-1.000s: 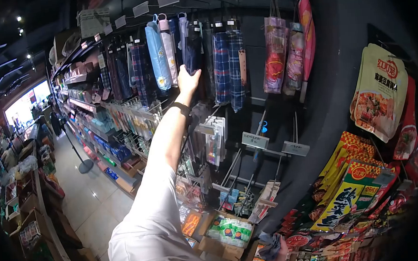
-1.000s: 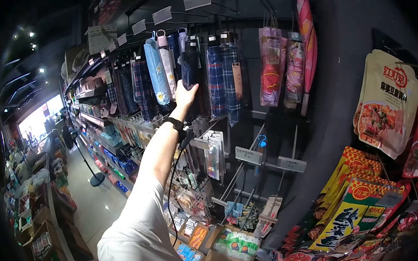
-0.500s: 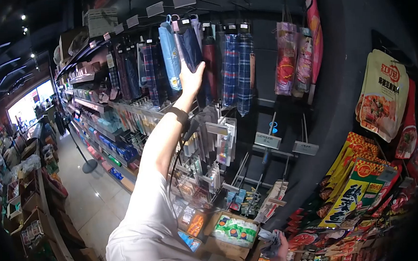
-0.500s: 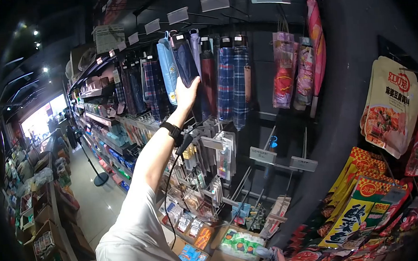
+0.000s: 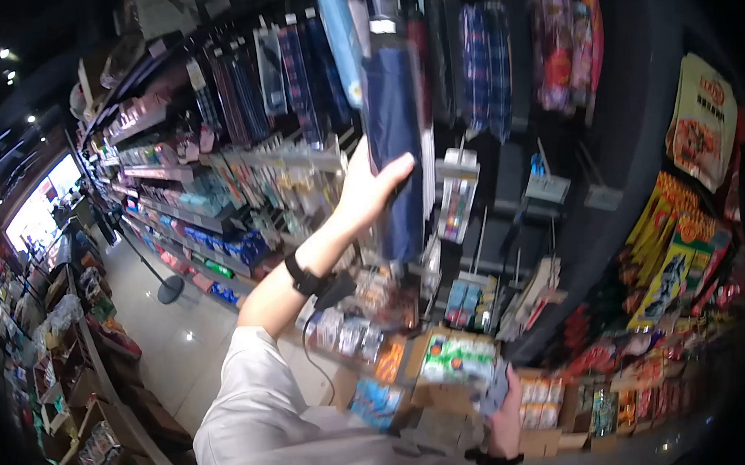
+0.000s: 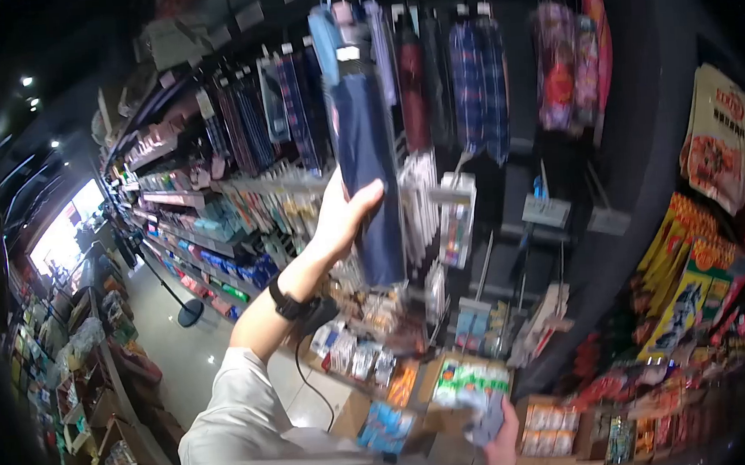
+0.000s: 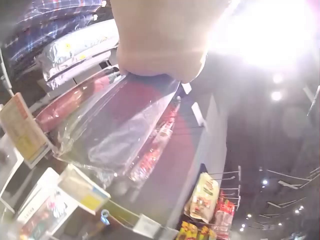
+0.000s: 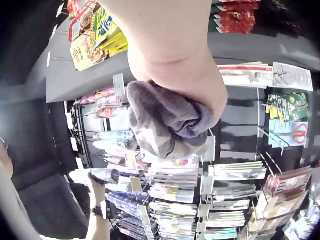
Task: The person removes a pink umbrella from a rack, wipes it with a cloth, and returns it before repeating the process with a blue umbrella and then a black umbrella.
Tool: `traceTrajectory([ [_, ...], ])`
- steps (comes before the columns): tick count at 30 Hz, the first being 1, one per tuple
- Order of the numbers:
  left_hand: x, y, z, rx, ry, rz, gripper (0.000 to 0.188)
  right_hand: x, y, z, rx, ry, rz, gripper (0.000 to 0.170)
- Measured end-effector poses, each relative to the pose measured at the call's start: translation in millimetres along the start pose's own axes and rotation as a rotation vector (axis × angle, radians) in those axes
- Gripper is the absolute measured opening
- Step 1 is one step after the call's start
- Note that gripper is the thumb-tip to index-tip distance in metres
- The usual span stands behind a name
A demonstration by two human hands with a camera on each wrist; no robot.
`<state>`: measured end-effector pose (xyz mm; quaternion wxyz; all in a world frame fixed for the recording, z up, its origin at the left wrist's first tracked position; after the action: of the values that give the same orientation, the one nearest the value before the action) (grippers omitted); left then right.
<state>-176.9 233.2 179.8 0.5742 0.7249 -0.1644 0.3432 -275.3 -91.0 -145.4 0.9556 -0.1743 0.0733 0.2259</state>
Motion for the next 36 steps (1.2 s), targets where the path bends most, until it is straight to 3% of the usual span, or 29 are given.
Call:
traceTrajectory([
  [3, -102, -18, -17, -0.082, -0.183, -0.188, 0.067, -12, 35, 23, 0.045, -0.044, -0.098, 0.041],
  [6, -194, -36, -24, -0.128, -0.276, -0.284, 0.072, -21, 67, 69, -0.332, 0.003, -0.471, 0.042],
  [8, -235, -35, -31, -0.142, -0.328, -0.372, 0.072, -29, 86, 93, -0.765, -0.025, -0.746, 0.045],
  [11, -278, -38, -45, 0.18, -0.434, -0.274, 0.08, -38, 112, 149, -1.5, -0.225, -1.184, 0.039],
  [13, -292, -25, -52, 0.044, -0.651, -0.689, 0.083, -34, 128, 160, -1.561, -0.222, -1.289, 0.032],
  [14, -309, -31, -55, 0.094, -0.595, -0.513, 0.08, -32, 127, 165, -1.559, -0.161, -1.321, 0.03],
  [15, -317, -30, -58, 0.088, -0.62, -0.497, 0.078, -31, 122, 171, -1.558, -0.11, -1.354, 0.027],
  [18, -335, -29, -67, 0.066, -0.651, -0.486, 0.075, -29, 106, 185, -1.482, -0.095, -1.389, 0.022],
  [21, -349, -34, -75, 0.009, -0.628, -0.567, 0.074, -20, 101, 180, -1.475, -0.085, -1.246, 0.021],
  [23, -360, -41, -79, 0.101, -0.581, -0.493, 0.074, -12, 96, 164, -1.286, 0.133, -1.104, 0.017],
  [24, -365, -45, -79, 0.146, -0.555, -0.454, 0.074, -17, 94, 163, -1.035, 0.166, -0.948, 0.018],
  [25, -367, -46, -81, 0.187, -0.535, -0.437, 0.074, -21, 93, 166, -0.886, 0.14, -0.955, 0.022],
  [28, -375, -50, -88, 0.275, -0.48, -0.394, 0.075, -51, 104, 173, -0.876, 0.105, -0.95, 0.025],
  [33, -377, -50, -94, 0.31, -0.552, -0.227, 0.066, -71, 115, 184, -1.553, -0.22, -0.97, 0.02],
  [36, -380, -56, -100, 0.321, -0.558, -0.064, 0.062, -78, 111, 191, -1.279, -0.112, -0.614, 0.014],
])
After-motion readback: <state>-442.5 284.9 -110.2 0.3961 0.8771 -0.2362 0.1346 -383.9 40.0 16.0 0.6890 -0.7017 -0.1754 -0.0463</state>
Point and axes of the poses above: each hand's wrist, its own x-axis towards the middle knuckle, its own z-axis out of the palm, y = z × x, the point moved 1 cm from there along x, towards the middle knuckle, and after that the axes turned 8 degrees about x, right-handed, at the moved point
